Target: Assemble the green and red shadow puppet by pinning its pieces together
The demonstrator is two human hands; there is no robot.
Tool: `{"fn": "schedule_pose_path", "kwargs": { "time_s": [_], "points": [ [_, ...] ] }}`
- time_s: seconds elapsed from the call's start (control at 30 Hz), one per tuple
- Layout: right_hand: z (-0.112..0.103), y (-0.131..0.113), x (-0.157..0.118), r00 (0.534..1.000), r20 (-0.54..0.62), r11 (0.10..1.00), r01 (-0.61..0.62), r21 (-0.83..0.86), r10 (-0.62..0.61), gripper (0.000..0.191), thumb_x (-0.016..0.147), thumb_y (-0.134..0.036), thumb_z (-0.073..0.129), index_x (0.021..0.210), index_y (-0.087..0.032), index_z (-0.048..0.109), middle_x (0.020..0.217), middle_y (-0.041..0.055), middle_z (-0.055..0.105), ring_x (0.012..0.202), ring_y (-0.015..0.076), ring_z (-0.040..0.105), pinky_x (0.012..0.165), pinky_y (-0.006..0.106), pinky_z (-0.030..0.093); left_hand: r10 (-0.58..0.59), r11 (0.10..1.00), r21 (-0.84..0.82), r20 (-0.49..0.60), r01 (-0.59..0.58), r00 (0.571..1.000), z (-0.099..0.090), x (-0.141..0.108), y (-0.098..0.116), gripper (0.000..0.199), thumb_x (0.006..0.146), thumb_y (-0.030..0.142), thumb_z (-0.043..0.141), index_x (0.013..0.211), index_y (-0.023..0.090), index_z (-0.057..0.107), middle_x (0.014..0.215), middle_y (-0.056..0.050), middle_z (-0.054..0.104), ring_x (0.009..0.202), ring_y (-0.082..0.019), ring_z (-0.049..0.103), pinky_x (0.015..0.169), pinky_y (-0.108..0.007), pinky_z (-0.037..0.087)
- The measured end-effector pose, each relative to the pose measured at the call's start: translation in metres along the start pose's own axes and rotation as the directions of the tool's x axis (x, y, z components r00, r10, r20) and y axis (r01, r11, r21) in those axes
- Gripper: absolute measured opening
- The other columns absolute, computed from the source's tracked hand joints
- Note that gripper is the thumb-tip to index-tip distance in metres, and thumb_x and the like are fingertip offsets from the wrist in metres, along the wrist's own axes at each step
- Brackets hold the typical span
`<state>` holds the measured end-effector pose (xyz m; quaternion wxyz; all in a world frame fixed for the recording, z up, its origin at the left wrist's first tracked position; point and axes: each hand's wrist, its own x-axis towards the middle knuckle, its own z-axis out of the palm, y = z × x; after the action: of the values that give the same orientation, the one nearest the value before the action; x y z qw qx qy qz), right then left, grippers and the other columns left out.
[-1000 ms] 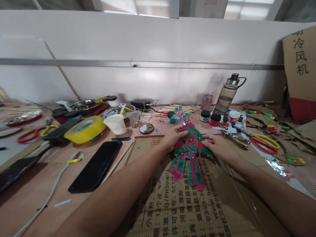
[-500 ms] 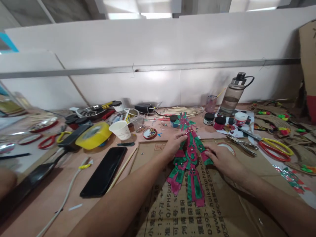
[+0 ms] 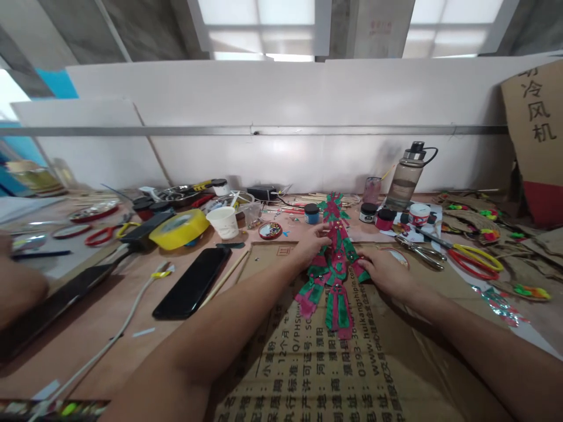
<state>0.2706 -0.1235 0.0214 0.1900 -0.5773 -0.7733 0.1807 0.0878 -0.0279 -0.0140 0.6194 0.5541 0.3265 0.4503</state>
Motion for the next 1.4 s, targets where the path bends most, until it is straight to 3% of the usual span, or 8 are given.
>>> {"fn": "schedule_pose_path", "kwargs": {
  "time_s": [0.27,0.37,0.57,0.77,0.9,1.1,1.23,1.4],
  "points": [
    [0.001,0.007,0.002,0.999,-0.016,0.999,0.04,0.0,-0.04,0.031,0.088,-0.018,0.044,0.099,-0.021,0.072,0.103,0.0069,0.073,0.103,0.0251,0.063,0.091,0.035,0.046,0.003,0.999,-0.042,-0.005,-0.003,1.0,0.002,0.001,-0.001,0.036,0.055,0.022,0.076,0.089,0.015,0.064,0.072,0.001,0.061,0.067,-0.012,0.055,0.07,-0.026,0.042],
    [0.002,0.009,0.003,0.999,-0.027,0.999,0.027,-0.029,-0.027,0.032,0.089,-0.02,0.044,0.103,-0.022,0.072,0.109,0.0077,0.072,0.099,0.0252,0.064,0.085,0.034,0.048,0.017,0.998,-0.053,-0.028,-0.019,0.999,0.0,0.002,-0.002,0.038,0.055,0.019,0.076,0.091,0.016,0.065,0.078,0.001,0.064,0.072,-0.012,0.056,0.072,-0.025,0.042],
    [0.003,0.011,0.003,0.999,-0.034,0.999,-0.02,-0.047,0.019,0.032,0.09,-0.019,0.044,0.109,-0.021,0.07,0.114,0.0088,0.07,0.101,0.0241,0.065,0.084,0.031,0.047,0.004,0.997,-0.072,0.007,-0.004,1.0,0.0,0.0,0.002,0.046,0.055,0.008,0.064,0.099,0.017,0.065,0.085,0.0,0.068,0.072,-0.012,0.058,0.067,-0.023,0.043],
    [0.003,0.004,0.0,0.993,-0.11,0.998,-0.049,-0.041,0.045,0.029,0.089,-0.019,0.049,0.112,-0.02,0.065,0.101,0.0071,0.072,0.088,0.0211,0.065,0.079,0.03,0.047,-0.03,0.999,-0.044,-0.025,0.029,0.999,0.002,0.0,0.004,0.052,0.055,0.007,0.06,0.106,0.017,0.063,0.079,0.0,0.068,0.062,-0.011,0.056,0.058,-0.023,0.042],
    [0.002,0.003,-0.003,0.989,-0.143,0.993,0.026,-0.114,-0.043,0.029,0.089,-0.016,0.051,0.115,-0.021,0.064,0.111,0.0076,0.068,0.098,0.0219,0.062,0.087,0.032,0.045,-0.123,0.99,-0.067,0.003,0.123,0.992,0.002,-0.005,0.014,0.053,0.055,0.008,0.057,0.108,0.017,0.059,0.061,0.004,0.059,0.047,-0.01,0.05,0.048,-0.023,0.041],
    [0.003,-0.002,-0.009,0.96,-0.204,0.951,0.131,-0.278,-0.192,0.023,0.091,-0.021,0.05,0.105,-0.019,0.068,0.112,0.0123,0.063,0.108,0.0285,0.054,0.094,0.043,0.043,-0.178,0.982,0.058,-0.014,0.179,0.984,-0.002,-0.006,0.028,0.056,0.054,0.004,0.059,0.108,0.015,0.061,0.06,0.002,0.061,0.047,-0.014,0.054,0.049,-0.027,0.044],
    [0.007,-0.012,-0.013,0.943,-0.166,0.95,0.259,-0.172,-0.287,0.022,0.091,-0.02,0.049,0.098,-0.022,0.07,0.107,0.0104,0.061,0.101,0.0248,0.055,0.09,0.04,0.046,-0.176,0.983,0.043,-0.019,0.177,0.984,-0.002,-0.006,0.027,0.056,0.055,0.004,0.058,0.11,0.015,0.061,0.055,0.002,0.06,0.046,-0.014,0.053,0.049,-0.027,0.045],
    [0.013,-0.021,-0.018,0.929,0.009,0.929,0.369,-0.027,-0.369,0.025,0.093,-0.021,0.049,0.103,-0.024,0.071,0.099,0.0078,0.059,0.09,0.0187,0.054,0.08,0.032,0.047,-0.172,0.984,-0.042,0.003,0.172,0.985,-0.002,-0.006,0.02,0.055,0.056,0.005,0.057,0.11,0.015,0.058,0.058,0.003,0.058,0.046,-0.012,0.053,0.048,-0.025,0.043]
  ]
}}
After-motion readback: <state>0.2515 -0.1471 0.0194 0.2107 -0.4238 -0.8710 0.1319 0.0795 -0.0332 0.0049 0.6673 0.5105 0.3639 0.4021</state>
